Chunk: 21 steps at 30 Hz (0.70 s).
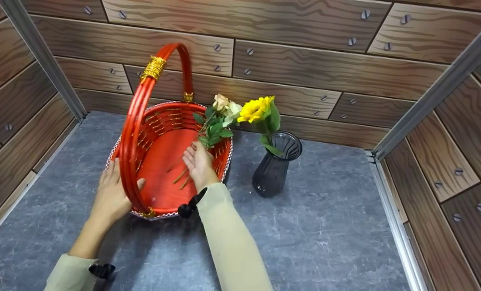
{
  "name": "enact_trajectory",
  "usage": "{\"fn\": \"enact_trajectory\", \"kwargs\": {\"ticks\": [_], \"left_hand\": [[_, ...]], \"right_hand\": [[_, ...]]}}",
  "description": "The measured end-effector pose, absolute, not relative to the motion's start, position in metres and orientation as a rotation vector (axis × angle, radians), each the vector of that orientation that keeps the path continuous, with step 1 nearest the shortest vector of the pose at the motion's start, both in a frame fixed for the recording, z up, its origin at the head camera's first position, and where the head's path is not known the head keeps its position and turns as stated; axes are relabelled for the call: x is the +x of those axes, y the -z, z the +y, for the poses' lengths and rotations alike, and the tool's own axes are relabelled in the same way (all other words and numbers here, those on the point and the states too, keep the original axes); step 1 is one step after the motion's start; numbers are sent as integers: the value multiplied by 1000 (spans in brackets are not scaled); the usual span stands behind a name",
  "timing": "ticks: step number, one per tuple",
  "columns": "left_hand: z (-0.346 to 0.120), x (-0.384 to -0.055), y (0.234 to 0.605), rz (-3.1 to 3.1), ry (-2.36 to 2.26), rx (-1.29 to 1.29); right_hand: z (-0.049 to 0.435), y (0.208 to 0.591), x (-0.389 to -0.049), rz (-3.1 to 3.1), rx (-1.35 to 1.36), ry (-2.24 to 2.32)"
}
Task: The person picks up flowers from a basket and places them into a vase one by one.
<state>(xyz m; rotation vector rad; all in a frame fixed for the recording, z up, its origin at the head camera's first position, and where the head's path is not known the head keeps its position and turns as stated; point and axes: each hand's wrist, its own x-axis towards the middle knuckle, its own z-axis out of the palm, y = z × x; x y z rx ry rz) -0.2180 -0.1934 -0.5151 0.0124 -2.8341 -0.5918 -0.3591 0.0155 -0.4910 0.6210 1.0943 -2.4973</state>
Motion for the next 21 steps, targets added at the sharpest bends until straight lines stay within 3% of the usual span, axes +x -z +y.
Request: {"fn": "enact_trajectory", "kwargs": {"ticks": [21], "left_hand": [[-192, -219, 517, -2808, 572, 18]], "right_hand": [[12, 488, -362, 1091, 622, 2445]]}}
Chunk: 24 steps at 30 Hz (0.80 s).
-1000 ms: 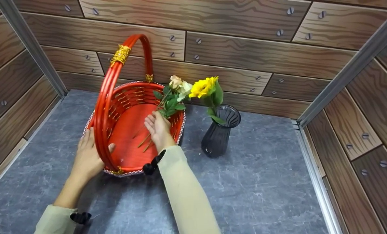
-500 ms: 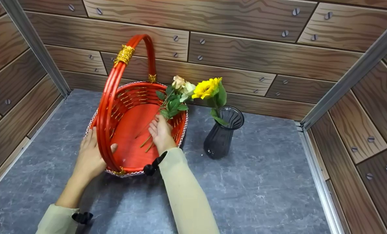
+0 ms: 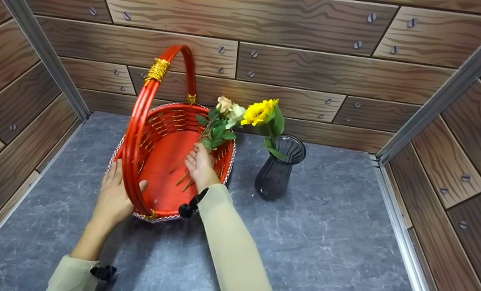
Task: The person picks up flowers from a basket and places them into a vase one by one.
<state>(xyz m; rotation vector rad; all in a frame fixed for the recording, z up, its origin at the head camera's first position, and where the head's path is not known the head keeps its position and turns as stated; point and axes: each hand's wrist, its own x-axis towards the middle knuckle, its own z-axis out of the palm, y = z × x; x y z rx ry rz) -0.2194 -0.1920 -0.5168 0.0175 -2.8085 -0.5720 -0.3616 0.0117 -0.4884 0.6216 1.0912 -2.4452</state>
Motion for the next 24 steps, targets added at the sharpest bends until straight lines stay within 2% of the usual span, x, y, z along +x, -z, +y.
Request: {"fn": "enact_trajectory", "kwargs": {"ticks": [24], "left_hand": [[-192, -219, 516, -2795, 561, 13]], "right_hand": [[13, 498, -368, 951, 553, 2480]]}}
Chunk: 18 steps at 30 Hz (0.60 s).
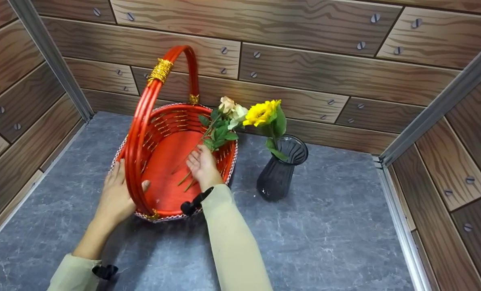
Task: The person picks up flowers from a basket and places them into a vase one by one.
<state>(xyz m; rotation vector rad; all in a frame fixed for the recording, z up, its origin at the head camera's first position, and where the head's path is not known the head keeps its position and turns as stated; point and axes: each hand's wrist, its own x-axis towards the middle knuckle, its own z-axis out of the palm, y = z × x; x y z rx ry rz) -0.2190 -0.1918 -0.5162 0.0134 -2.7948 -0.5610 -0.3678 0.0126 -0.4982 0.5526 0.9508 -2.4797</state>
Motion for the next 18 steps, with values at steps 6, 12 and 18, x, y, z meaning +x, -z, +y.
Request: {"fn": "enact_trajectory", "kwargs": {"ticks": [6, 12, 18], "left_hand": [[-192, -218, 516, -2806, 556, 21], [-193, -217, 515, -2820, 570, 29], [-192, -218, 514, -2826, 581, 28]], "right_hand": [[12, 498, -366, 1003, 544, 2475], [11, 499, -364, 1018, 559, 2491], [13, 499, -364, 1106, 594, 2501]]}}
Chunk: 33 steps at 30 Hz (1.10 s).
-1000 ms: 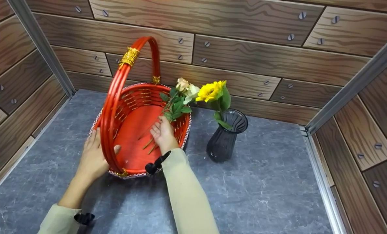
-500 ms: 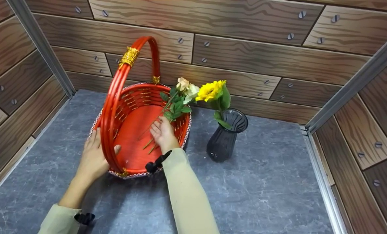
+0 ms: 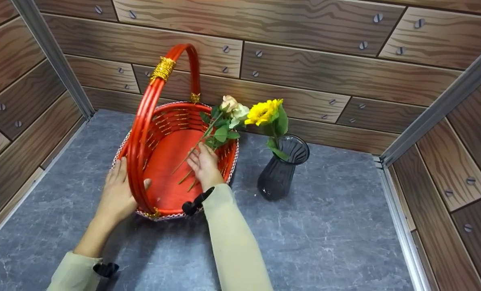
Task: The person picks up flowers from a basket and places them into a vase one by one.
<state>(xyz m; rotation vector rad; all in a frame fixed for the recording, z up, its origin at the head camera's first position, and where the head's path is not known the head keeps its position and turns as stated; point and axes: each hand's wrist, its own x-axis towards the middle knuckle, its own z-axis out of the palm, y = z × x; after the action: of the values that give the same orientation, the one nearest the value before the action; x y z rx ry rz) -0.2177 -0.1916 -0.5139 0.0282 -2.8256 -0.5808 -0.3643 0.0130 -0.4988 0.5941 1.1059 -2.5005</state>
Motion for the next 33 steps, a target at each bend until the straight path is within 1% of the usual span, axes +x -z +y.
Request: {"fn": "enact_trajectory", "kwargs": {"ticks": [13, 24, 33], "left_hand": [[-186, -222, 516, -2820, 594, 19], [-188, -221, 515, -2840, 591, 27], [-192, -219, 515, -2832, 576, 35]], "right_hand": [[21, 501, -360, 1190, 515, 2564], [17, 497, -358, 1328, 497, 2565], [10, 492, -354, 1314, 438, 2578]]}}
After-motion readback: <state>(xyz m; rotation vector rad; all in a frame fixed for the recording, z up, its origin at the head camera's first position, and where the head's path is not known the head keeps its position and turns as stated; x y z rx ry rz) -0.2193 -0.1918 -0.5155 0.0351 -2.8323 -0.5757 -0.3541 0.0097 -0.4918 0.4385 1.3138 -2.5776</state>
